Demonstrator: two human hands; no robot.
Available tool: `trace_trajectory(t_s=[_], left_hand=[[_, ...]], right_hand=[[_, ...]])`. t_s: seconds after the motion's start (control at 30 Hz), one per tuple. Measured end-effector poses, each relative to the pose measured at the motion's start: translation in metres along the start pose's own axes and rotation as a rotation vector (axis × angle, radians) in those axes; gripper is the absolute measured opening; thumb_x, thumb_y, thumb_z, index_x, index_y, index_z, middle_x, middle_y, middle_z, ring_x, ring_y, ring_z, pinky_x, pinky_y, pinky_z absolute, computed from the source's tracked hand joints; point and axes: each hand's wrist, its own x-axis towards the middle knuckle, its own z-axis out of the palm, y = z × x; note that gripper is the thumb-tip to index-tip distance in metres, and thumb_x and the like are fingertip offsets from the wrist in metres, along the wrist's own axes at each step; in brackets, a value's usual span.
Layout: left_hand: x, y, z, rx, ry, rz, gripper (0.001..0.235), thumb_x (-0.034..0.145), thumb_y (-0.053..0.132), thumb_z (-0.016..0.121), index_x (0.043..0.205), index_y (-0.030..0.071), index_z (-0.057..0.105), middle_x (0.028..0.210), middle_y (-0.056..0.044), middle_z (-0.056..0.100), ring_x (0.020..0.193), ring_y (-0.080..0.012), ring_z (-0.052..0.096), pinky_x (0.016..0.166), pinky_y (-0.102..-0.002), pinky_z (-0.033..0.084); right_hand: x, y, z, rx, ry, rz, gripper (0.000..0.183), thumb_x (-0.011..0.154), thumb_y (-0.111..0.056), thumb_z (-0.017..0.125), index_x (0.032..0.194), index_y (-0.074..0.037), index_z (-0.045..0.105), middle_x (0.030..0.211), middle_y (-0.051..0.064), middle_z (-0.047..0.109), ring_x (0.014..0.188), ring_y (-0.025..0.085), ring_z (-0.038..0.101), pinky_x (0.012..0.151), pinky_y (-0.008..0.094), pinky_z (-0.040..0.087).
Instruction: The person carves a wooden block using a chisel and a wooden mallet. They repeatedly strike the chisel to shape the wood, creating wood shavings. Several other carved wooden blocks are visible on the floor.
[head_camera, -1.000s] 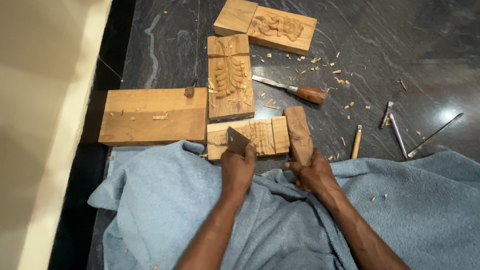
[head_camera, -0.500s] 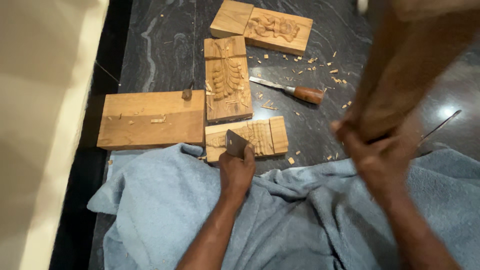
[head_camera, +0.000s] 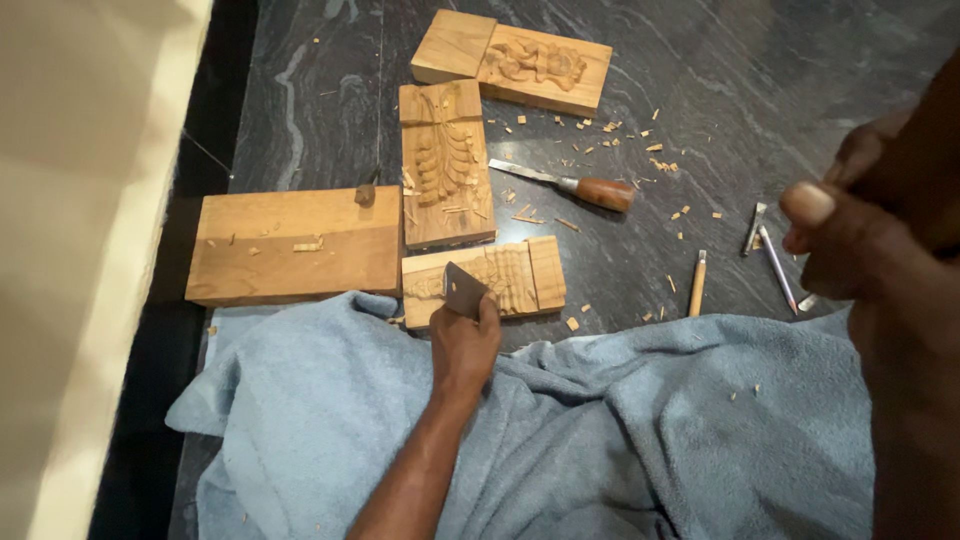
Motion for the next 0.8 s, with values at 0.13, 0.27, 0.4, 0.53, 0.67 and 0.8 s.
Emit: trace_trajectory(t_s=[0.13, 0.27, 0.4, 0.53, 0.67, 0.8], left_hand=[[-0.001, -0.002, 0.001, 0.033, -0.020, -0.040, 0.030, 0.092, 0.024, 0.065, 0.086, -0.004, 0.074, 0.077, -0.024, 0.073, 0.073, -0.0395, 0.073, 0.065, -0.045, 0.055], [-0.002, -0.005, 0.006, 0.024, -0.004, -0.050, 0.031, 0.093, 0.025, 0.066, 0.086, -0.005, 0.072, 0.075, -0.026, 0.071, 0.072, -0.0422, 0.071, 0.066, -0.047, 0.054], [-0.002, -0.004, 0.007, 0.040, 0.040, 0.099, 0.029, 0.094, 0.024, 0.064, 0.087, -0.004, 0.072, 0.078, -0.026, 0.071, 0.075, -0.0445, 0.070, 0.066, -0.048, 0.054], [-0.002, -0.001, 0.006, 0.039, -0.044, -0.090, 0.030, 0.092, 0.024, 0.063, 0.087, -0.004, 0.071, 0.076, -0.026, 0.071, 0.074, -0.0427, 0.072, 0.067, -0.048, 0.055], [-0.003, -0.002, 0.007, 0.065, -0.022, -0.010, 0.030, 0.093, 0.024, 0.062, 0.087, -0.004, 0.071, 0.078, -0.025, 0.072, 0.076, -0.0438, 0.071, 0.068, -0.049, 0.054], [-0.002, -0.005, 0.009, 0.078, 0.015, 0.027, 0.031, 0.093, 0.025, 0.063, 0.087, -0.005, 0.071, 0.080, -0.026, 0.072, 0.077, -0.0452, 0.070, 0.069, -0.050, 0.054]], right_hand=[[-0.003, 0.000, 0.004, -0.015, -0.031, 0.042, 0.018, 0.097, -0.017, 0.077, 0.099, -0.006, 0.063, 0.083, 0.003, 0.063, 0.069, 0.009, 0.059, 0.066, 0.026, 0.045], [-0.014, -0.013, 0.012, -0.182, 0.005, 0.103, 0.018, 0.095, -0.018, 0.079, 0.094, -0.007, 0.064, 0.082, 0.004, 0.065, 0.067, 0.012, 0.060, 0.061, 0.024, 0.046], [-0.022, -0.025, 0.027, -0.240, -0.001, -0.073, 0.025, 0.095, -0.011, 0.083, 0.105, 0.000, 0.062, 0.091, 0.009, 0.067, 0.073, 0.016, 0.065, 0.064, 0.026, 0.054], [-0.015, -0.023, 0.045, -0.240, -0.056, -0.395, 0.062, 0.085, -0.006, 0.091, 0.128, 0.002, 0.046, 0.109, 0.012, 0.064, 0.091, 0.018, 0.069, 0.080, 0.029, 0.060], [-0.015, -0.021, 0.058, -0.300, -0.100, -0.412, 0.068, 0.081, -0.007, 0.092, 0.127, 0.004, 0.044, 0.116, 0.015, 0.063, 0.104, 0.023, 0.069, 0.085, 0.034, 0.062], [-0.012, -0.024, 0.059, -0.298, -0.131, -0.470, 0.069, 0.081, -0.008, 0.092, 0.127, 0.003, 0.042, 0.116, 0.015, 0.061, 0.107, 0.023, 0.070, 0.088, 0.033, 0.063]])
